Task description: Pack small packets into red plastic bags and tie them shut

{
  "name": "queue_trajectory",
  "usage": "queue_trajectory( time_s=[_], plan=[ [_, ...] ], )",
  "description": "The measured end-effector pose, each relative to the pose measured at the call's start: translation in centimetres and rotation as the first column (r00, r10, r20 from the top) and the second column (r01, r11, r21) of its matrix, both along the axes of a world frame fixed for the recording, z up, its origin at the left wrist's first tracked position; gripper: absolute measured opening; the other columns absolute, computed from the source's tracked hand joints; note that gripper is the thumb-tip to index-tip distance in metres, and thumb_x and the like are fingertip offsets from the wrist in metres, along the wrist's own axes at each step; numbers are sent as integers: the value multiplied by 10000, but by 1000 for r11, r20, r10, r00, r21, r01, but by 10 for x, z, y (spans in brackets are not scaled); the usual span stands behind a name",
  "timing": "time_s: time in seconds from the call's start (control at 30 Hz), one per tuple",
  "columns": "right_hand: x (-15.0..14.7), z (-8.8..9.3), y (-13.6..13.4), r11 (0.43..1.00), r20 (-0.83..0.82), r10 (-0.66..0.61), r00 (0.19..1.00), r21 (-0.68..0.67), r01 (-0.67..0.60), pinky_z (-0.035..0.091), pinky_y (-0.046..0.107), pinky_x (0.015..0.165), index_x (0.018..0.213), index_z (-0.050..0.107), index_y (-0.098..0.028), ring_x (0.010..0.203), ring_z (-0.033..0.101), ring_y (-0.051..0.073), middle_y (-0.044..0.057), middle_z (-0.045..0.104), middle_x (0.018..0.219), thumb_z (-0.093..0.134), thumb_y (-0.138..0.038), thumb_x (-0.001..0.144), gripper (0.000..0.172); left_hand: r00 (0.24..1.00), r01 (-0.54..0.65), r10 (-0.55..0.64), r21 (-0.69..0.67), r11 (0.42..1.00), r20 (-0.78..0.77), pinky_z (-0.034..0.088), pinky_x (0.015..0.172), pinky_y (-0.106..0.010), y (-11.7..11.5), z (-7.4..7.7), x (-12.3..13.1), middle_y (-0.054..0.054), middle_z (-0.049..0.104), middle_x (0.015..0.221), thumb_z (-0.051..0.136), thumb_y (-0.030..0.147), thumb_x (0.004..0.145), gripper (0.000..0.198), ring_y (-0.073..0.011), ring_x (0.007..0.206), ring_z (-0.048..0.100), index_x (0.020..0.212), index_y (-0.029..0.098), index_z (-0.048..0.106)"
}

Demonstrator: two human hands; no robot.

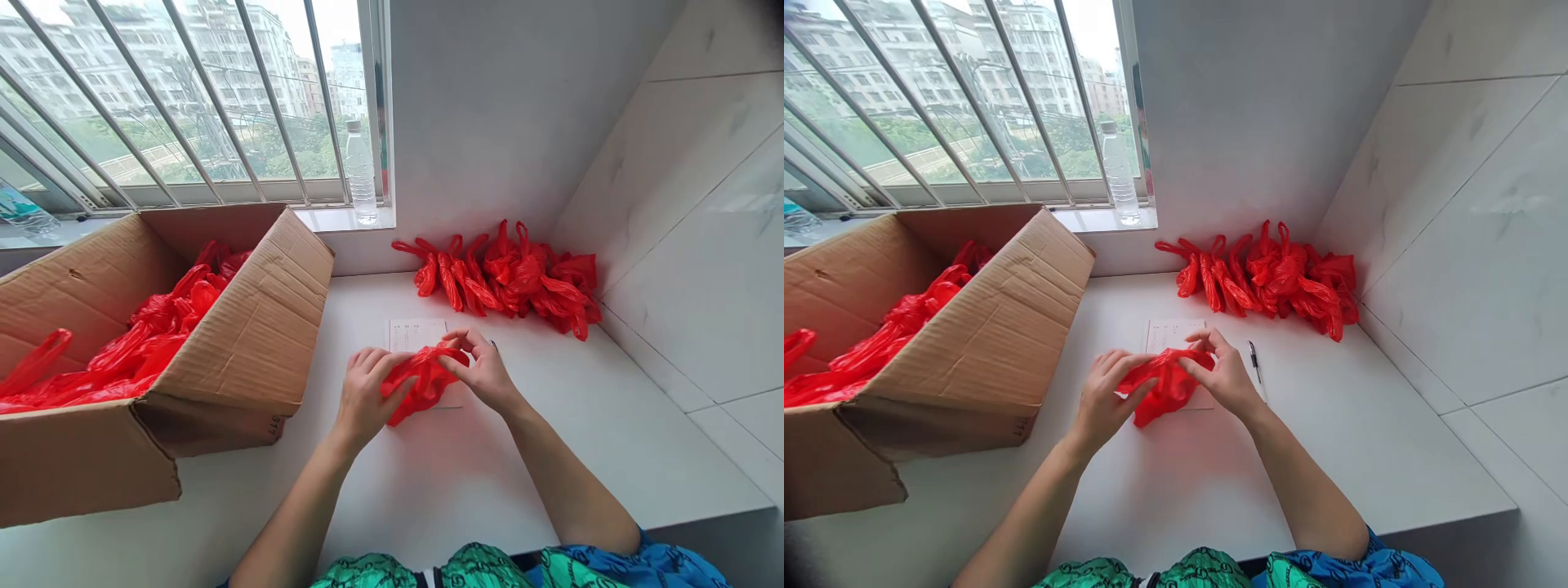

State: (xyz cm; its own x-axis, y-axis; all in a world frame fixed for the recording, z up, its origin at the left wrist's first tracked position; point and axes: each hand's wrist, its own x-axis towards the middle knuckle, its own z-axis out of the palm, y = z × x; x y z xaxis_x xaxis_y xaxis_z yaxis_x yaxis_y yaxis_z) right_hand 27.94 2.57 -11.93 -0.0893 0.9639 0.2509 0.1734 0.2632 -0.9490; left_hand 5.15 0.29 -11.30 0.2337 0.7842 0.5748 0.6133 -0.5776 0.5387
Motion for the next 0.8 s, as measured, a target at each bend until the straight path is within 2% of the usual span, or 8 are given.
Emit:
queue_trajectory(
  time_s=[0.07,0.17,0.3,0.37,0.43,0.53,0.63,0.8],
  plan=[
    [2,1,1,998,-72,-65,995,12,66,512,320,760,933,591,-241,811,607,186,17,631,852,689,-444,828,248,975,-46,59,-68,997,215,496,836,-348,-1,3,0,-24,658,821,563,349,952,151,-183,815,617,949,224,647],
    [11,1,7,978,-262,-202,944,5,211,512,301,727,946,539,-245,794,598,172,10,604,866,661,-399,833,227,783,-78,168,-173,982,599,524,807,-303,-1,9,-5,-40,663,915,557,384,957,180,-172,876,636,962,207,589],
    [15,15,-1,942,-261,-266,928,133,307,514,396,890,1073,514,-250,1007,610,217,69,594,1097,636,-338,838,279,672,21,90,-141,990,735,518,861,-291,-9,21,-9,-39,631,970,625,353,919,169,-162,945,617,949,213,536],
    [11,30,-16,820,-242,-372,896,368,439,473,469,981,1108,517,-269,1126,574,247,87,556,1193,620,-294,856,273,687,58,36,-104,993,726,514,828,-274,-17,28,-9,-43,612,971,632,327,915,148,-162,948,596,933,212,541],
    [4,46,-34,629,-193,-427,884,638,443,478,488,964,1099,543,-286,1122,572,259,83,557,1166,614,-234,856,258,720,95,-21,-68,993,693,506,800,-266,-25,34,-7,-51,599,967,619,307,924,122,-165,945,576,905,204,558],
    [-7,62,-52,504,136,-355,925,861,66,505,422,833,1047,597,-275,961,615,232,55,620,1022,609,-170,850,223,751,217,-153,-21,976,643,500,826,-300,-35,41,-4,-59,606,960,583,270,945,81,-176,943,575,910,198,570],
    [-17,58,-55,612,546,-249,800,729,-307,448,359,793,945,632,-232,800,599,176,15,671,851,571,-162,908,100,732,349,-270,-4,937,626,494,882,-348,-41,42,0,-58,625,960,548,232,964,49,-180,946,595,929,200,562],
    [-16,33,-44,814,791,-150,593,439,-381,389,344,813,680,595,-186,569,471,111,-27,598,588,438,-244,1022,381,697,406,-294,-21,914,654,508,866,-358,-45,34,0,15,607,746,433,187,1016,106,-123,729,587,948,217,509]
  ],
)
